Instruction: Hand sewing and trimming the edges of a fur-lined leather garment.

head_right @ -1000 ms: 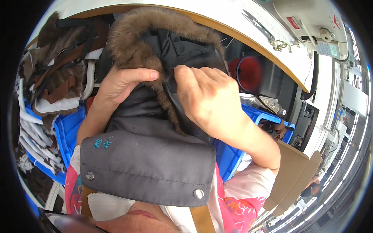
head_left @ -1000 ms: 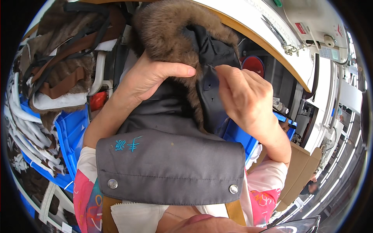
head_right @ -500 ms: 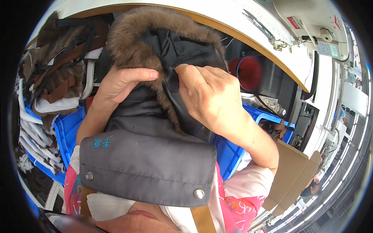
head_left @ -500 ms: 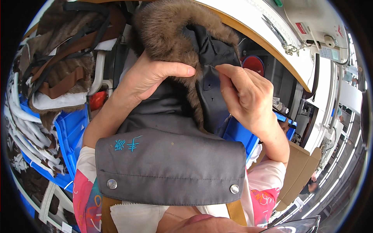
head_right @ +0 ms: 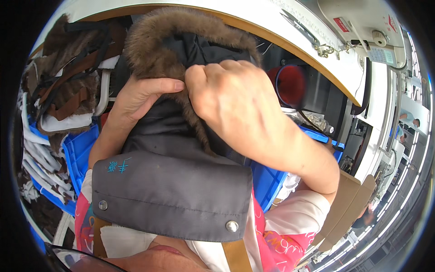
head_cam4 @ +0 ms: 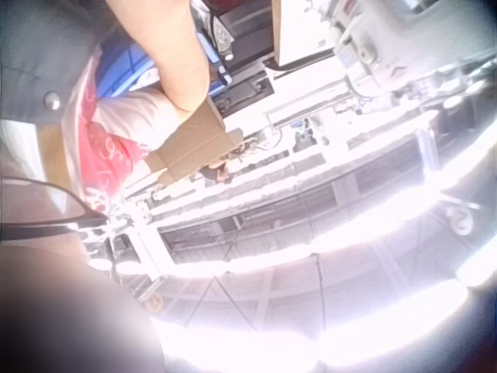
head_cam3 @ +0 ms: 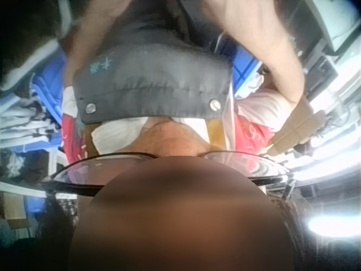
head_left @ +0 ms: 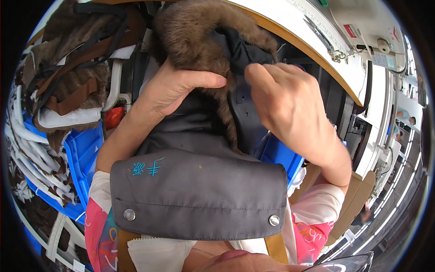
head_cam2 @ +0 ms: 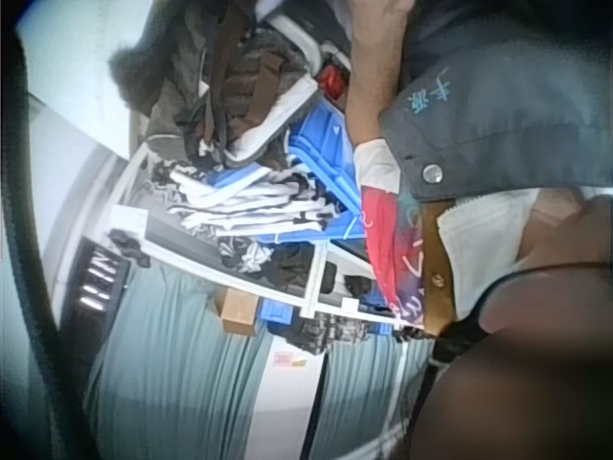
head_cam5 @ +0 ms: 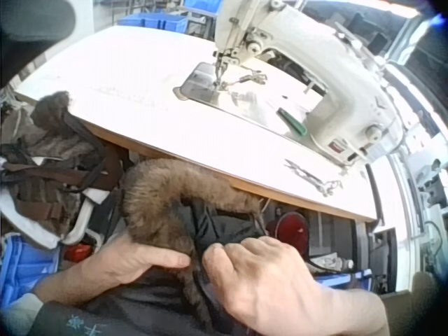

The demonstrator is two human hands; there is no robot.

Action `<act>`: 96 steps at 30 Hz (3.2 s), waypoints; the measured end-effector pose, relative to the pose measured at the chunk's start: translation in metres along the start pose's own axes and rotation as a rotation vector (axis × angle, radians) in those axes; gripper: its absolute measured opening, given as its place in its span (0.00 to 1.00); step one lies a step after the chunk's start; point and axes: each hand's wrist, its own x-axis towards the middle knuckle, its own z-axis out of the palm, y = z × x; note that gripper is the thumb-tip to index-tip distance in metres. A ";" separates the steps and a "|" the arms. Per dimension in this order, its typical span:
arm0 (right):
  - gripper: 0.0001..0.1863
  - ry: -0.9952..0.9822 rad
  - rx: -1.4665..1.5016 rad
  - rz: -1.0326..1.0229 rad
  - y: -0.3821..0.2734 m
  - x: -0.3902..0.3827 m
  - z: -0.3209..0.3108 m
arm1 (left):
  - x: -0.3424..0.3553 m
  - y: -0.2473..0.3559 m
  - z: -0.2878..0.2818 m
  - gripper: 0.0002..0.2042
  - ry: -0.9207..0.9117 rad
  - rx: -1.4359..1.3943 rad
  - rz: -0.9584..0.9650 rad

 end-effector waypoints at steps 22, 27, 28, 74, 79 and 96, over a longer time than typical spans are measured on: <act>0.07 -0.136 1.126 0.355 0.051 -0.004 0.027 | 0.001 0.001 -0.003 0.17 -0.012 -0.009 -0.048; 0.06 -0.135 1.077 0.358 0.048 -0.003 0.024 | 0.000 0.002 -0.002 0.17 -0.011 -0.025 -0.039; 0.06 -0.122 1.060 0.366 0.046 -0.003 0.023 | 0.000 0.002 -0.002 0.17 -0.014 -0.029 -0.043; 0.07 -0.100 1.142 0.433 0.039 -0.016 0.030 | 0.001 -0.003 -0.002 0.18 -0.005 -0.029 0.009; 0.07 -0.062 0.956 0.418 0.028 -0.014 0.024 | 0.000 -0.002 -0.002 0.18 0.016 -0.025 -0.024; 0.02 0.067 0.670 0.322 0.022 -0.014 0.026 | 0.000 -0.001 -0.001 0.17 -0.017 0.002 -0.010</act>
